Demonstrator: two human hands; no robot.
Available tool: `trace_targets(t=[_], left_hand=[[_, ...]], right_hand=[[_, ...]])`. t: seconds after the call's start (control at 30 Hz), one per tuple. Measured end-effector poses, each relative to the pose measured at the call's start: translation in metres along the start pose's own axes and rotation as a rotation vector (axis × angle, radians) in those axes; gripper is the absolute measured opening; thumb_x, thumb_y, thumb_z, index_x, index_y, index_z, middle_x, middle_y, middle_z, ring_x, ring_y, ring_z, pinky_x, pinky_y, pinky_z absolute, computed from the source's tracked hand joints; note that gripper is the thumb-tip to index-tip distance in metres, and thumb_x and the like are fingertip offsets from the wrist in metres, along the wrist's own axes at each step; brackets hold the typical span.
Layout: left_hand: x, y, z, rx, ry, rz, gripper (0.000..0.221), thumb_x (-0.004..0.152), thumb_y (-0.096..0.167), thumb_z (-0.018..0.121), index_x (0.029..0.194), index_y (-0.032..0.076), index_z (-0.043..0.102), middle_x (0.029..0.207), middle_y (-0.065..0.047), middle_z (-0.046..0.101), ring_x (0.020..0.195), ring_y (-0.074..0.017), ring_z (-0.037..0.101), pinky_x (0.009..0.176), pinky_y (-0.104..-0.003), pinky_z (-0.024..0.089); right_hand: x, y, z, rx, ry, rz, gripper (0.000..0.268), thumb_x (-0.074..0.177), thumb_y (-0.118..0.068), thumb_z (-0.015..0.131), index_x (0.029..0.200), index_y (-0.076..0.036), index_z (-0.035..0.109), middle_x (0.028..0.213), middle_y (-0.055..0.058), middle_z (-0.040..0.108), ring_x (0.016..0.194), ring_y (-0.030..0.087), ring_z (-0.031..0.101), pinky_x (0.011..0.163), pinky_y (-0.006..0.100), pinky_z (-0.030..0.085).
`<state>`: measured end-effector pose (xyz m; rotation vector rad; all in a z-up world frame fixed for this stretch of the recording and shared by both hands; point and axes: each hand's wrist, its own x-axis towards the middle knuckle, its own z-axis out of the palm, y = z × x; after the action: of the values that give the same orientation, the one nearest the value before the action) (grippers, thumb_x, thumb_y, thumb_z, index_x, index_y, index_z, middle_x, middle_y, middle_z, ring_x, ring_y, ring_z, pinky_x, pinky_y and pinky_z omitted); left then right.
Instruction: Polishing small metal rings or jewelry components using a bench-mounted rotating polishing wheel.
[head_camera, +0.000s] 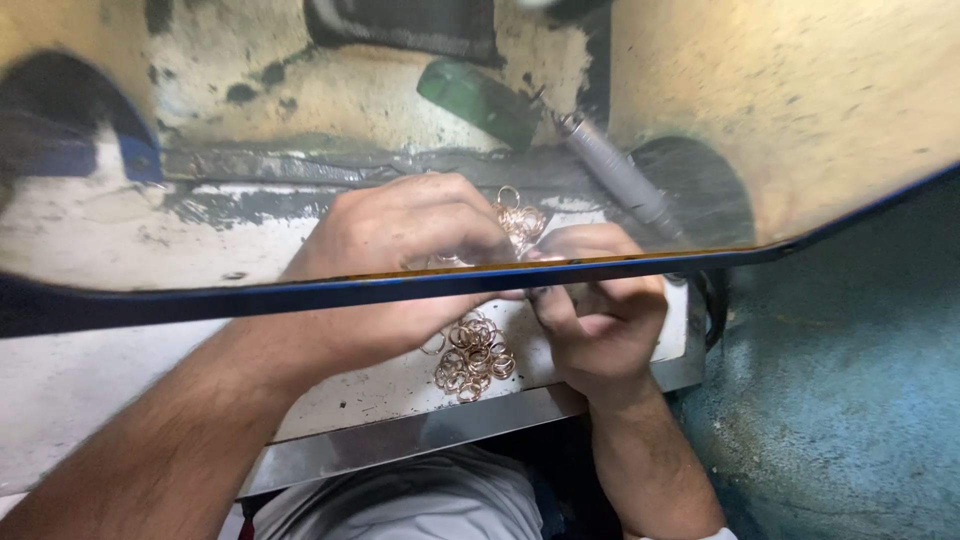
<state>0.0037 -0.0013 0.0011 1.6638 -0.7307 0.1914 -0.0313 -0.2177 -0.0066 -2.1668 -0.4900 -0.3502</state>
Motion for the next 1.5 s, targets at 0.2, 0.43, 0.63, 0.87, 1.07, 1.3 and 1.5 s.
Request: trace_targets(t=[0.2, 0.43, 0.63, 0.87, 1.07, 1.3, 1.5], left_hand=[[0.014, -0.006, 0.005, 0.006, 0.161, -0.173, 0.009, 0.088, 0.012, 0.081, 0.092, 0.006, 0.076, 0.095, -0.006, 0.074, 0.087, -0.0159, 0.069, 0.074, -0.027, 0.052], [0.051, -0.029, -0.001, 0.079, 0.395, -0.299, 0.009, 0.089, 0.017, 0.081, 0.097, 0.012, 0.079, 0.094, 0.001, 0.075, 0.081, -0.0101, 0.069, 0.075, -0.025, 0.056], [0.060, -0.052, 0.010, -0.039, 0.504, -0.224, 0.007, 0.092, 0.013, 0.076, 0.097, 0.008, 0.077, 0.096, -0.001, 0.075, 0.088, -0.0115, 0.071, 0.079, -0.024, 0.059], [0.062, -0.054, 0.001, -0.047, 0.495, -0.138, 0.006, 0.095, 0.009, 0.072, 0.097, 0.004, 0.074, 0.097, -0.005, 0.072, 0.090, -0.0154, 0.069, 0.080, -0.027, 0.057], [0.059, -0.051, -0.016, -0.248, 0.326, -0.219, 0.010, 0.097, 0.013, 0.072, 0.104, 0.006, 0.074, 0.099, -0.005, 0.072, 0.094, -0.0151, 0.070, 0.082, -0.029, 0.060], [0.057, -0.054, -0.010, -0.359, 0.270, -0.247, 0.012, 0.097, 0.019, 0.074, 0.103, 0.009, 0.075, 0.094, -0.009, 0.075, 0.091, -0.0207, 0.075, 0.077, -0.035, 0.064], [0.058, -0.035, -0.009, 0.077, 0.364, 0.098, 0.009, 0.092, 0.001, 0.081, 0.099, 0.002, 0.076, 0.096, -0.012, 0.072, 0.085, -0.0279, 0.076, 0.070, -0.036, 0.062]], right_hand=[[0.042, -0.009, -0.005, 0.051, -0.071, 0.151, 0.005, 0.100, -0.007, 0.065, 0.105, -0.007, 0.066, 0.105, 0.006, 0.068, 0.101, 0.019, 0.066, 0.097, 0.031, 0.051], [0.100, 0.010, 0.025, 0.322, 0.014, 0.363, 0.027, 0.095, -0.029, 0.067, 0.112, -0.008, 0.072, 0.100, 0.004, 0.075, 0.075, 0.011, 0.066, 0.062, 0.026, 0.062], [0.112, 0.006, 0.036, 0.521, 0.148, 0.612, 0.030, 0.088, -0.035, 0.075, 0.103, -0.009, 0.074, 0.083, 0.003, 0.073, 0.057, 0.006, 0.055, 0.051, 0.022, 0.046], [0.115, 0.007, 0.048, 0.519, 0.146, 0.558, 0.026, 0.093, -0.034, 0.071, 0.093, -0.009, 0.069, 0.065, 0.003, 0.060, 0.056, 0.008, 0.054, 0.052, 0.023, 0.040], [0.109, 0.017, 0.038, 0.424, 0.057, 0.209, 0.017, 0.099, -0.020, 0.068, 0.105, -0.004, 0.068, 0.091, 0.009, 0.070, 0.076, 0.015, 0.065, 0.070, 0.031, 0.054], [0.104, 0.033, 0.026, 0.230, 0.078, -0.091, 0.011, 0.095, -0.008, 0.076, 0.101, -0.001, 0.070, 0.097, 0.012, 0.065, 0.087, 0.021, 0.070, 0.076, 0.035, 0.060], [0.108, 0.028, 0.022, 0.168, 0.119, -0.087, 0.007, 0.097, -0.001, 0.070, 0.104, 0.000, 0.070, 0.092, 0.014, 0.068, 0.084, 0.025, 0.075, 0.073, 0.038, 0.062]])
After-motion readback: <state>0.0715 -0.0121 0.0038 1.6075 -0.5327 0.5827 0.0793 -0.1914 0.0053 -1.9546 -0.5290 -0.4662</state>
